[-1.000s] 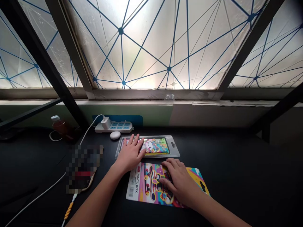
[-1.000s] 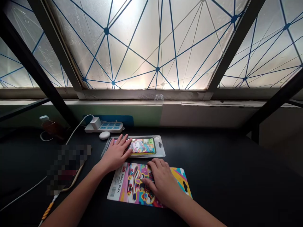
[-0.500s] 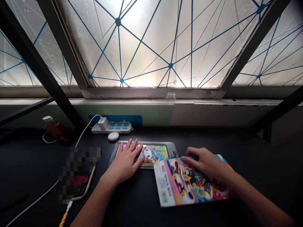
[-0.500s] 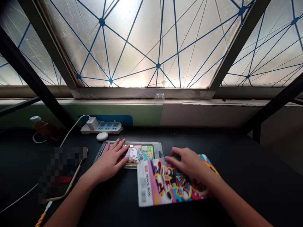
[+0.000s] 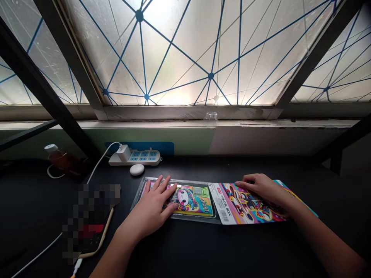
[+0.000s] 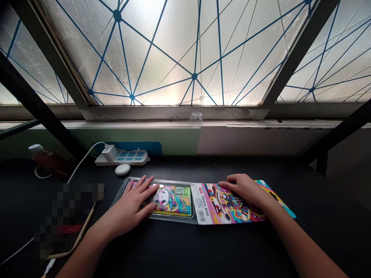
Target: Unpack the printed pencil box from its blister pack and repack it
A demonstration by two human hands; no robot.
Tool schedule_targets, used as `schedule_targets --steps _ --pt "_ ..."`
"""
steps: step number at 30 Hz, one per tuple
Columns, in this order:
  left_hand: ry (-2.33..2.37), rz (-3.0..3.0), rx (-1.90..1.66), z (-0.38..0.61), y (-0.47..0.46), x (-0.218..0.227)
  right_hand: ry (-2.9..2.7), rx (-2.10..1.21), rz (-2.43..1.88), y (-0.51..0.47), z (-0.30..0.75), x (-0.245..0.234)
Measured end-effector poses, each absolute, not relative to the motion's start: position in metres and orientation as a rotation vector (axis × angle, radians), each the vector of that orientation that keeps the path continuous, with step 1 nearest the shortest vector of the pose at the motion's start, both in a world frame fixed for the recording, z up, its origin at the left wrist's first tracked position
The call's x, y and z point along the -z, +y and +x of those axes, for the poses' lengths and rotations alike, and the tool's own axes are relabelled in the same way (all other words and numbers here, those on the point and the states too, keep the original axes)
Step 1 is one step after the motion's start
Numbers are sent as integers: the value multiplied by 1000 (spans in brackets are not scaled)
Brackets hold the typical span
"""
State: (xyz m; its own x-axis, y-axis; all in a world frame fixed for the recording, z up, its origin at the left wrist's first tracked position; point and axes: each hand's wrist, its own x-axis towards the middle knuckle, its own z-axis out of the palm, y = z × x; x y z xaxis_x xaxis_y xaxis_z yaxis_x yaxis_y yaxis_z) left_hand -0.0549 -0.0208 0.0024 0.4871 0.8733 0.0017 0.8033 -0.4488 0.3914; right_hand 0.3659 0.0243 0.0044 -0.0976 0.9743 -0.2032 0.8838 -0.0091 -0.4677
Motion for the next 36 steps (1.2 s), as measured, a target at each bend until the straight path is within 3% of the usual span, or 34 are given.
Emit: schedule_targets --steps 24,36 --pt "1487 2437 -207 -51 -18 2 -1889 -502 -1938 14 380 -10" --pt "1318 2104 -729 5 -41 -7 -1982 -534 -1807 4 280 5"
